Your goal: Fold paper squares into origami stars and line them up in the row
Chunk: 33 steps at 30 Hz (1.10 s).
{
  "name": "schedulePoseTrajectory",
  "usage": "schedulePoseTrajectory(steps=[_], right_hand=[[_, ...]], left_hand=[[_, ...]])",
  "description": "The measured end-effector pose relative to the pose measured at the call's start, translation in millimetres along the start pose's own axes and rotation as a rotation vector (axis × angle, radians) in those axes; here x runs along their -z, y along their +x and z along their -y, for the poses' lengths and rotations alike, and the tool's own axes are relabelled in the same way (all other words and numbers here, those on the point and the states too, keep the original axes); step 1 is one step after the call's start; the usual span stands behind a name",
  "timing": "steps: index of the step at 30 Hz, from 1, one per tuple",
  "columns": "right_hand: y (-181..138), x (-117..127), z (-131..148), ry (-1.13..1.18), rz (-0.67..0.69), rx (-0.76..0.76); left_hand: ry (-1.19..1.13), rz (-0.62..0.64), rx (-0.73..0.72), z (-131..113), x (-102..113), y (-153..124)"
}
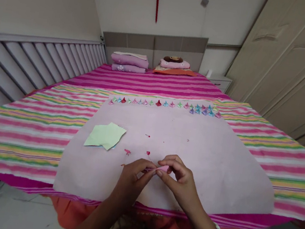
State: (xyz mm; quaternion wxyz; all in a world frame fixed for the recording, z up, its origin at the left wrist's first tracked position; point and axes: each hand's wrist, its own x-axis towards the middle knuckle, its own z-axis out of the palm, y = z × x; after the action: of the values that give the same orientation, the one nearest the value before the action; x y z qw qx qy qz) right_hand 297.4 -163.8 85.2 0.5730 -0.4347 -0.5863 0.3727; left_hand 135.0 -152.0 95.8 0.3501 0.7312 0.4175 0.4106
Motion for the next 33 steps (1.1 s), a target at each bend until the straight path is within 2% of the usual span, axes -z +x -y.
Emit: schedulePoseTrajectory(steps=[9, 15, 22, 25, 28, 31, 33], right_hand=[[1.8, 0.6, 4.9, 0.026, 0.045, -0.037], [0.6, -0.1, 5.7, 0.060, 0.061, -0.089], [-0.1, -0.8, -2.2, 0.118, 0.013, -0.152], [0.8, -0.3, -2.8, 0.113, -0.062, -0.160], [0.4, -1.6, -2.6, 0.111, -0.124, -0.147], [-1.9, -6.3, -3.0, 0.114, -0.150, -0.113], [-3.8, -10.3, -3.7, 0.104, -0.176, -0.087]], left_hand=[[-0.006, 0.081, 0.011, 2.2, 1.9, 2.3], [-0.162, -0.039, 0.234, -1.3, 4.3, 3.3], [-0.212, -0.193, 0.296, 3.1, 1.0, 4.2], [-0.323, -0.154, 0.340, 8.3, -1.2, 3.5], [-0.443, -0.067, 0.304, 12.7, -5.1, 2.0], [-0.451, -0.039, 0.256, 14.6, -11.4, -0.2], [-0.417, -0.056, 0.277, 14.2, -16.2, -1.6]])
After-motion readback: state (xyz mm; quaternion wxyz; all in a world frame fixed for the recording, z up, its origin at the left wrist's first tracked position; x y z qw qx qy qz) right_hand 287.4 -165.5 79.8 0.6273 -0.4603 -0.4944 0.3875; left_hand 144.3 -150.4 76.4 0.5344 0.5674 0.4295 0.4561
